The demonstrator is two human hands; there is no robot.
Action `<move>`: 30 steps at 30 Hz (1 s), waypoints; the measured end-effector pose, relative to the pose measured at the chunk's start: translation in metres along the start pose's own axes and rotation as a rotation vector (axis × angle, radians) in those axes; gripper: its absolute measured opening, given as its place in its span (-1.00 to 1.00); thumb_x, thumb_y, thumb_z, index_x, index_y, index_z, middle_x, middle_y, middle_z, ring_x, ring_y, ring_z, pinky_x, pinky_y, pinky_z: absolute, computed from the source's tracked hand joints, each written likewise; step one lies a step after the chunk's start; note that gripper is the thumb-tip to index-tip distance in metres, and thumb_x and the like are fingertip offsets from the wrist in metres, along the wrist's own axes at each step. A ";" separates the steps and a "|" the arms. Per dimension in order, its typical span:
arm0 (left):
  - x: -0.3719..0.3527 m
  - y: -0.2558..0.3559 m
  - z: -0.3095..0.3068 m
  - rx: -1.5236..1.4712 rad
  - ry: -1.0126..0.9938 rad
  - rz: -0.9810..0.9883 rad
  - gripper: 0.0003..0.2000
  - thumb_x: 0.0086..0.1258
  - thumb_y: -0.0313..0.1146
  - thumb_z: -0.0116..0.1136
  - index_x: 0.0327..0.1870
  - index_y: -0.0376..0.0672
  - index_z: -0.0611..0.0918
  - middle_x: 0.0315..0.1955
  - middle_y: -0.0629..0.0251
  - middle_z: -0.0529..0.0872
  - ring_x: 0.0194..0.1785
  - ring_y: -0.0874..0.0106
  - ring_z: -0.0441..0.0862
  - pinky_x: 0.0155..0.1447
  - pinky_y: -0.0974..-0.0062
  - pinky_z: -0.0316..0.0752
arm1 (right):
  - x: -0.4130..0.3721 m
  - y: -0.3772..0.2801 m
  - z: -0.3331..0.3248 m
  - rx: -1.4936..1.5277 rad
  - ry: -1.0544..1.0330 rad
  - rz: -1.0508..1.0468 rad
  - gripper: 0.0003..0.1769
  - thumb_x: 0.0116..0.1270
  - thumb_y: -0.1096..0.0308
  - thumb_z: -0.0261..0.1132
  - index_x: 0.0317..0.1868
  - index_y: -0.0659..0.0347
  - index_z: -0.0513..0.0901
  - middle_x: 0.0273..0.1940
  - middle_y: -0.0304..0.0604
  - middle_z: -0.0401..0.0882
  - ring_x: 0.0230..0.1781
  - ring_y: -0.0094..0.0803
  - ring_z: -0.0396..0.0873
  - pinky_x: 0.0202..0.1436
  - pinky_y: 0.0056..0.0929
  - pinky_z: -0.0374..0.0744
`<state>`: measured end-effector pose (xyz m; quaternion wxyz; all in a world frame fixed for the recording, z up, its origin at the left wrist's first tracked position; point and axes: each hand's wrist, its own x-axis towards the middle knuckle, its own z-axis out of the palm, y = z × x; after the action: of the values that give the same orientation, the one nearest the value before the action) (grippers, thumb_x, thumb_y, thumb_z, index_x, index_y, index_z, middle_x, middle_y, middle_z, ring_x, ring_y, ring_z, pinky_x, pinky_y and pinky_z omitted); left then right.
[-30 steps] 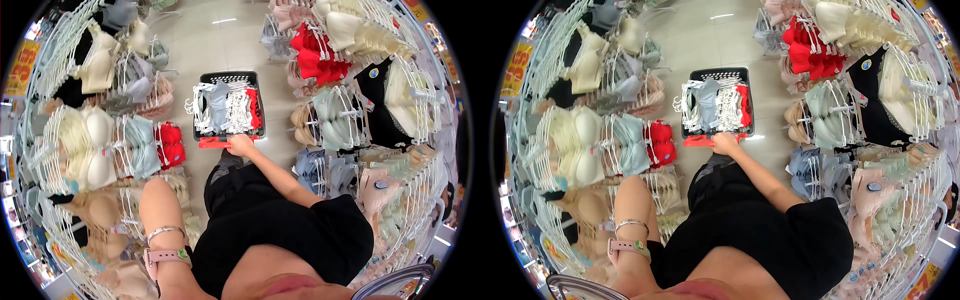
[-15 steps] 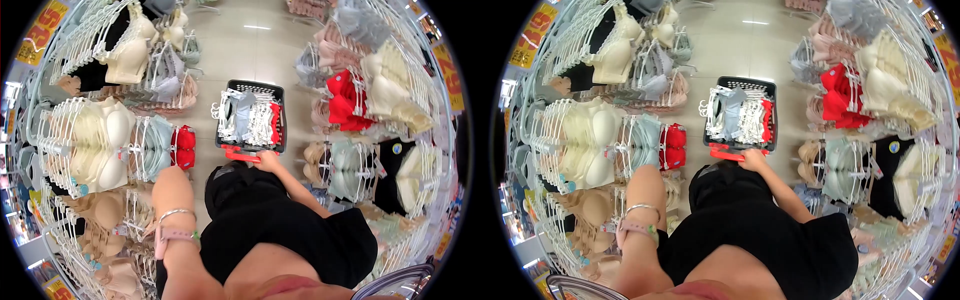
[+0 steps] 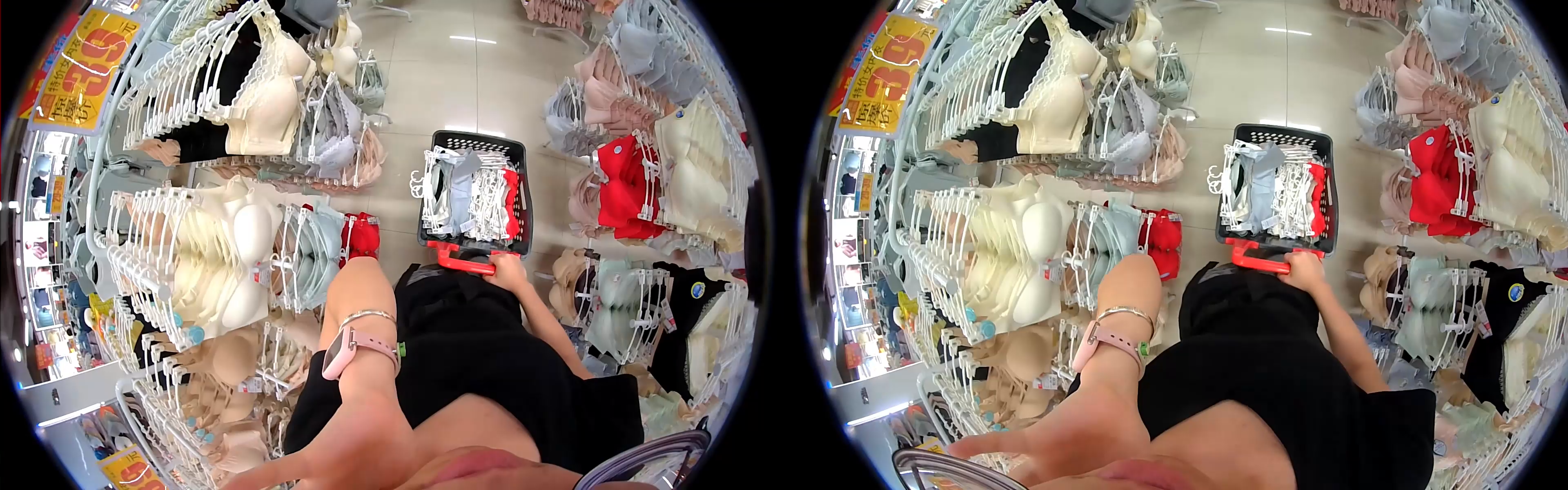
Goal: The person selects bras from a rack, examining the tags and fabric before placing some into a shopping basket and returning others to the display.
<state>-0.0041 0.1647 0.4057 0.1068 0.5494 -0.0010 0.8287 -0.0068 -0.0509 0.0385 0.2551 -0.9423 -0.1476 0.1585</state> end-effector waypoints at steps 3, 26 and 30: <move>-0.006 -0.007 0.020 -1.252 0.335 0.031 -0.34 0.29 -0.04 -0.01 0.32 -0.13 0.08 0.33 0.14 -0.01 0.34 -0.03 -0.08 0.32 -0.11 -0.15 | 0.005 0.003 -0.001 0.004 -0.062 0.020 -0.70 -0.21 0.14 0.27 -0.58 0.24 0.54 -0.55 0.02 0.53 -0.45 -0.08 0.54 -0.31 -0.17 0.51; -0.597 -0.135 -0.096 -0.094 -1.807 -1.725 -0.50 -0.02 -0.34 0.16 -0.05 -0.46 0.43 -0.19 -0.11 0.55 -0.11 0.09 0.53 -0.01 0.34 0.39 | 0.022 0.003 -0.016 -0.016 -0.164 0.091 -0.70 -0.23 0.13 0.26 -0.63 0.23 0.54 -0.61 0.00 0.52 -0.51 -0.07 0.53 -0.35 -0.20 0.52; -0.595 -0.127 -0.084 -0.262 -1.752 -1.705 -0.57 0.03 -0.41 0.09 -0.04 -0.40 0.39 -0.21 -0.09 0.55 -0.14 0.11 0.54 -0.02 0.32 0.38 | 0.021 0.003 -0.016 -0.014 -0.170 0.100 -0.69 -0.22 0.13 0.25 -0.61 0.24 0.54 -0.59 0.01 0.52 -0.50 -0.06 0.53 -0.34 -0.19 0.51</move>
<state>0.1644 0.1942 -0.1842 0.6317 0.7303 0.2037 -0.1613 0.0191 -0.0528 0.0452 0.2266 -0.9335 -0.1227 0.2493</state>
